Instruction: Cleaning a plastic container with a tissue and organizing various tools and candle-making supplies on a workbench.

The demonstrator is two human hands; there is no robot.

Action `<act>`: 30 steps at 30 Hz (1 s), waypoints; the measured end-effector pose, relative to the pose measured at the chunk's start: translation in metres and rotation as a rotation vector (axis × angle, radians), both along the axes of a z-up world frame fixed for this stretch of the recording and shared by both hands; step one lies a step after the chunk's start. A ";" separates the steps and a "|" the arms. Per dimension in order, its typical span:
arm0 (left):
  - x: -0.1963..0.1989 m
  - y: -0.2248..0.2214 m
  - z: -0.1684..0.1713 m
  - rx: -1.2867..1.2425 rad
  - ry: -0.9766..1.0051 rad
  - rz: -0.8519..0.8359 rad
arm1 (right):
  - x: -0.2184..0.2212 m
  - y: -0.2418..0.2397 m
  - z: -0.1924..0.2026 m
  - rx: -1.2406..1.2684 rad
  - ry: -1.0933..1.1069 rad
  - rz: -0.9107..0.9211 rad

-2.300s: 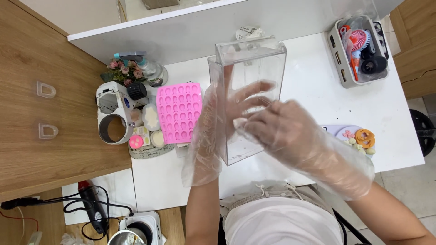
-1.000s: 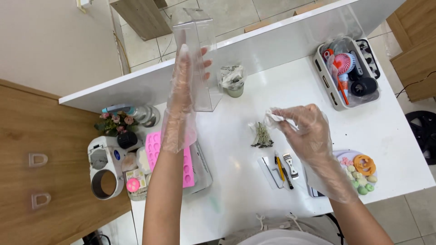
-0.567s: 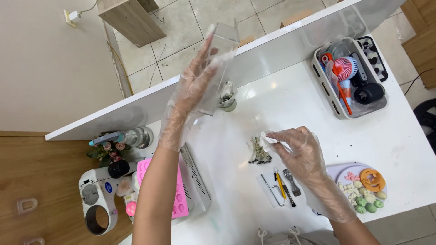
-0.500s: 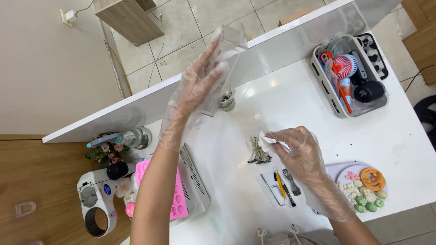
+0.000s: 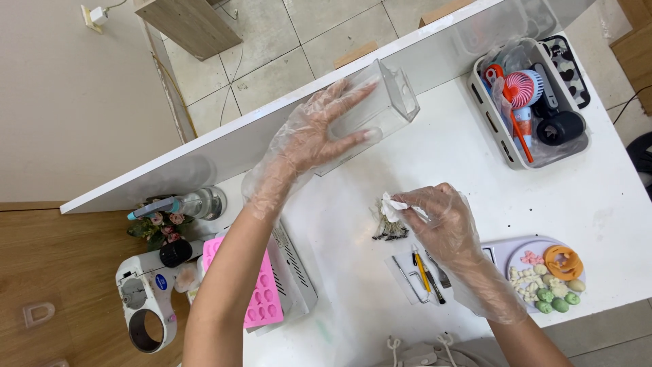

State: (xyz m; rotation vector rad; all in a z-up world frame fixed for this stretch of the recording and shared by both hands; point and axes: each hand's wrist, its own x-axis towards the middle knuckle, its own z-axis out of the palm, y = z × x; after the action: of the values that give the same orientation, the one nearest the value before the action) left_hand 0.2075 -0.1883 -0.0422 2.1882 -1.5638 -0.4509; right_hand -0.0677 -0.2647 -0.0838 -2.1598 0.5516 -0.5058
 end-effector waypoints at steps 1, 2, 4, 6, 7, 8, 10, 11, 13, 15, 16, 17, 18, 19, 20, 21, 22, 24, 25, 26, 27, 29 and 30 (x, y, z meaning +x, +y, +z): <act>0.000 0.002 -0.006 -0.002 -0.002 0.005 | 0.000 0.000 0.000 -0.002 -0.002 0.005; 0.000 0.004 -0.012 -0.022 0.067 0.068 | 0.000 -0.001 0.000 -0.022 -0.020 -0.004; 0.002 0.006 -0.021 -0.047 0.137 0.111 | -0.001 -0.002 -0.001 -0.048 -0.036 -0.033; 0.006 0.014 -0.027 -0.315 0.283 0.096 | -0.002 -0.003 -0.004 -0.016 -0.057 -0.026; 0.006 0.017 -0.026 -0.314 0.284 0.095 | 0.000 -0.003 -0.007 -0.016 -0.056 -0.027; 0.005 0.020 -0.025 -0.396 0.515 0.161 | 0.002 -0.003 -0.010 0.018 -0.031 -0.030; 0.011 0.028 -0.031 -0.476 0.743 0.228 | 0.013 -0.003 -0.012 0.052 -0.009 -0.033; 0.016 0.032 -0.038 -0.560 0.823 0.257 | 0.020 -0.004 -0.012 0.111 0.018 -0.038; 0.019 0.041 -0.041 -0.645 0.899 0.289 | 0.034 -0.003 -0.008 0.170 0.043 -0.039; 0.016 0.047 -0.032 -0.716 0.997 0.255 | 0.047 -0.002 0.001 0.189 0.025 -0.027; 0.008 0.046 -0.018 -0.719 0.996 0.258 | 0.051 0.000 0.006 0.187 0.025 -0.023; 0.000 0.046 -0.004 -0.738 1.041 0.331 | 0.055 0.002 0.012 0.239 0.003 -0.031; -0.008 0.046 0.010 -0.757 1.085 0.406 | 0.059 0.004 0.018 0.291 -0.019 -0.039; -0.009 0.048 0.010 -0.763 1.084 0.410 | 0.059 0.005 0.019 0.288 -0.017 -0.032; -0.010 0.051 0.011 -0.779 1.129 0.382 | 0.060 0.006 0.020 0.283 -0.056 -0.052; -0.012 0.055 0.012 -0.797 1.174 0.355 | 0.059 0.007 0.022 0.276 -0.094 -0.068; -0.010 0.056 0.010 -0.805 1.172 0.361 | 0.058 0.006 0.022 0.273 -0.092 -0.059; -0.008 0.062 0.006 -0.778 1.177 0.255 | 0.057 0.006 0.024 0.155 -0.192 -0.063; -0.015 0.064 0.015 -0.787 1.176 0.261 | 0.061 0.001 0.031 0.152 -0.190 -0.054; -0.022 0.067 0.024 -0.746 1.127 0.304 | 0.066 -0.004 0.039 -0.125 -0.233 0.023; -0.029 0.070 0.033 -0.704 1.076 0.346 | 0.071 -0.008 0.047 -0.401 -0.275 0.104; -0.020 0.066 0.027 -0.712 1.094 0.287 | 0.088 -0.009 0.057 -0.620 -0.264 0.194; -0.015 0.063 0.024 -0.712 1.112 0.222 | 0.096 -0.010 0.062 -0.839 -0.249 0.274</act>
State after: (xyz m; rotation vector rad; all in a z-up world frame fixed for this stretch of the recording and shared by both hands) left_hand 0.1920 -0.1250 -0.0182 1.1509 -0.6762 -0.7172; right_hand 0.0286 -0.2751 -0.0215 -2.8274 -0.1447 -0.9529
